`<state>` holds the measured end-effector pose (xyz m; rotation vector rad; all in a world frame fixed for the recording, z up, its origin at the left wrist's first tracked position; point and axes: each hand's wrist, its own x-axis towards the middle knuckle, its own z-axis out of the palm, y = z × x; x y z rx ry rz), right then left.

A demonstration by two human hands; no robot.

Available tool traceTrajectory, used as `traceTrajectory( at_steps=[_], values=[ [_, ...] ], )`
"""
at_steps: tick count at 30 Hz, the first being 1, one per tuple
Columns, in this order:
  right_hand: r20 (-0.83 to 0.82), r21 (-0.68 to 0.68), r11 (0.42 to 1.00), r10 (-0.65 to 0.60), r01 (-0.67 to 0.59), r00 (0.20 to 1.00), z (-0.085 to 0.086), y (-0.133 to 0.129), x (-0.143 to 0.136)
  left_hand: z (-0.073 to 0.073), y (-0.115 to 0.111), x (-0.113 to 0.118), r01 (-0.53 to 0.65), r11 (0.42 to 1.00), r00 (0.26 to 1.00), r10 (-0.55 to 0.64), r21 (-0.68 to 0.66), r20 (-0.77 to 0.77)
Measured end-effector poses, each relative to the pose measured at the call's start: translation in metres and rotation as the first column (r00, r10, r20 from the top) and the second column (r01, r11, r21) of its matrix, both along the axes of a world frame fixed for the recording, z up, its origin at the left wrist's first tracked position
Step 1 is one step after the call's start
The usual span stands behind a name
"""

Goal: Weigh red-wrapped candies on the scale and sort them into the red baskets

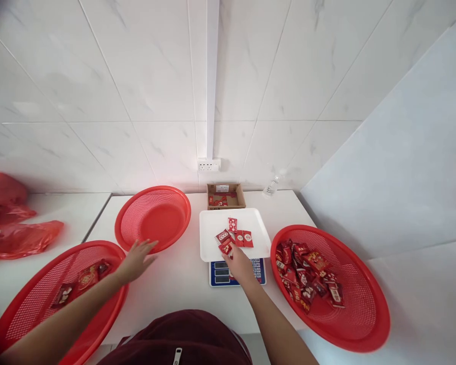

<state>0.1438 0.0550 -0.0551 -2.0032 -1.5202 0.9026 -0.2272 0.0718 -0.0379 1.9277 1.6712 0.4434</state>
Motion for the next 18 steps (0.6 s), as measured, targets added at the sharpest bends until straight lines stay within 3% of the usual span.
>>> traceTrajectory(
  at_steps=[4,7,10,15,18],
  values=[
    [0.232,-0.119,0.990,0.102,-0.076,0.967,0.003,0.019,-0.011,-0.019,-0.029,0.035,-0.135,0.991,0.967,0.136,-0.021,0.217],
    [0.327,-0.189,0.976,0.170,-0.112,0.929,0.003,0.022,-0.015,-0.025,-0.043,0.036,-0.176,0.984,0.950,0.173,-0.012,0.259],
    [0.380,-0.173,0.977,0.184,-0.126,0.907,0.005,0.021,-0.013,-0.024,-0.053,0.030,-0.164,0.986,0.954,0.161,-0.011,0.251],
    [0.398,-0.158,0.985,0.128,-0.069,0.908,0.015,0.024,0.000,-0.020,-0.065,0.025,-0.180,0.983,0.941,0.185,-0.045,0.282],
    [0.218,-0.113,0.994,0.029,-0.005,0.976,0.028,0.026,-0.004,-0.021,-0.070,0.024,-0.163,0.987,0.962,0.157,0.010,0.222]
  ],
)
